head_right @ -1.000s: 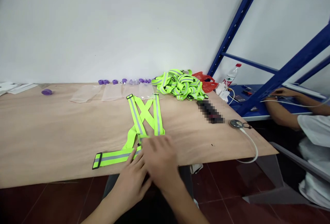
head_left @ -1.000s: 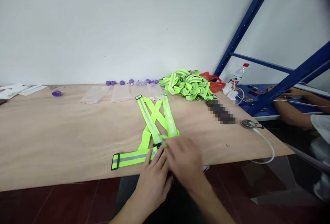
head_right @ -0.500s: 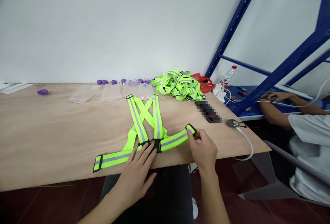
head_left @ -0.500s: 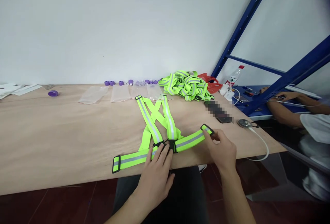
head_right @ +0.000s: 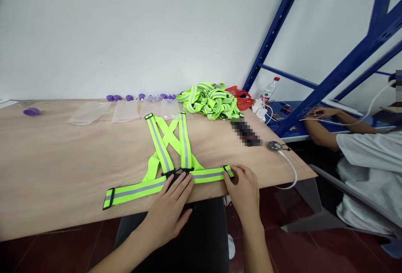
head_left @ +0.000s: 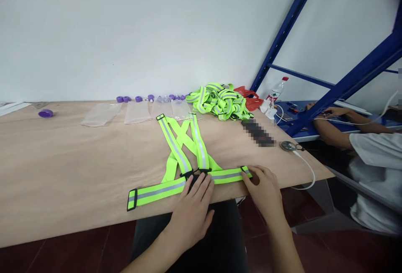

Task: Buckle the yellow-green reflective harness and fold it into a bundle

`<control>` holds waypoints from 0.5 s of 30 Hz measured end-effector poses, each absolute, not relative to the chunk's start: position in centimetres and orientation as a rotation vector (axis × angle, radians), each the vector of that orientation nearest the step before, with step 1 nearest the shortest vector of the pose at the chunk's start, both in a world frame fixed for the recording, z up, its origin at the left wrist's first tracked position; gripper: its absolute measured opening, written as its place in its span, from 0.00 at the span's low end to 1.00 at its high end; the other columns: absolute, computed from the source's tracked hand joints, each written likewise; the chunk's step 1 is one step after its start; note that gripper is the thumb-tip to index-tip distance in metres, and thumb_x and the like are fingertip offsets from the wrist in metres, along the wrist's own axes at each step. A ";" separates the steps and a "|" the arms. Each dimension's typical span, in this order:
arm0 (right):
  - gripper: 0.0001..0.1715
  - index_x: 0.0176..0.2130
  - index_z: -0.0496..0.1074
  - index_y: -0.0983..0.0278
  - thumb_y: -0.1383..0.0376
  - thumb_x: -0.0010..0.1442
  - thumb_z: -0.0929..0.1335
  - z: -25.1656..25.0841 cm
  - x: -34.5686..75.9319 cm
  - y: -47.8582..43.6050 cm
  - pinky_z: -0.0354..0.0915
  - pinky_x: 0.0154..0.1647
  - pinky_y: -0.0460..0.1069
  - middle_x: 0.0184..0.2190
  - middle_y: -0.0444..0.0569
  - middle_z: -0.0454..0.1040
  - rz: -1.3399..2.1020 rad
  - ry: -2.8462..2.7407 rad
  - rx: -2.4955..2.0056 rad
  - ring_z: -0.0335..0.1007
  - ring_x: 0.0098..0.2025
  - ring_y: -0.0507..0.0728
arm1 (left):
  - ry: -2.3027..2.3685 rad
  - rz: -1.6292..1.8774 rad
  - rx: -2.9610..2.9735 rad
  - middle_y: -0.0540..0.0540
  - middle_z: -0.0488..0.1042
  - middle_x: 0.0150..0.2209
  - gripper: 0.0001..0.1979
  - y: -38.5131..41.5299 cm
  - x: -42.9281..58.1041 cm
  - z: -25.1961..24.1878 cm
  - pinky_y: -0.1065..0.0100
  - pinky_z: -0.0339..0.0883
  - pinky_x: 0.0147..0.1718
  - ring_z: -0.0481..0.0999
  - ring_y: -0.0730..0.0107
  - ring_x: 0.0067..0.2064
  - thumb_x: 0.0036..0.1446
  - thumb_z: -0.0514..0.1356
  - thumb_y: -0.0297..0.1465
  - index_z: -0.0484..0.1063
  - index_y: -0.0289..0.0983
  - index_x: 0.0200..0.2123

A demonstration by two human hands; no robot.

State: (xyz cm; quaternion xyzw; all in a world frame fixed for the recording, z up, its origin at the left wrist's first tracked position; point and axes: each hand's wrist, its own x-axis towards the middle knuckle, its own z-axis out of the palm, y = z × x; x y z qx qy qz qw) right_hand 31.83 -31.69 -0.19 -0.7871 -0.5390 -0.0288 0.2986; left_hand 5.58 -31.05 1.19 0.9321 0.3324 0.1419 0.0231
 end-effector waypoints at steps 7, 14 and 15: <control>0.22 0.39 0.72 0.61 0.47 0.58 0.64 -0.2 32.0 -32.1 0.65 0.50 0.61 0.41 0.55 0.78 -0.072 -1.366 -2.080 0.70 0.47 0.66 | 1.042 0.407 2.915 0.44 0.54 0.71 0.30 -31.2 5.3 0.9 0.51 0.41 0.69 0.52 0.54 0.71 0.69 0.49 0.37 0.50 0.33 0.70; 0.22 0.33 0.72 0.61 0.45 0.57 0.65 -0.3 31.7 -32.0 0.63 0.53 0.63 0.45 0.57 0.77 0.010 -1.415 -1.993 0.71 0.49 0.68 | 1.054 0.417 2.894 0.46 0.56 0.71 0.30 -31.1 5.6 1.2 0.50 0.44 0.68 0.53 0.54 0.70 0.67 0.51 0.35 0.54 0.37 0.70; 0.20 0.32 0.71 0.60 0.47 0.57 0.65 -0.2 31.4 -32.1 0.64 0.53 0.62 0.45 0.57 0.77 0.046 -1.428 -1.954 0.71 0.49 0.67 | 1.060 0.424 2.892 0.46 0.56 0.71 0.30 -31.1 5.6 1.2 0.50 0.44 0.68 0.53 0.54 0.70 0.66 0.52 0.35 0.54 0.37 0.70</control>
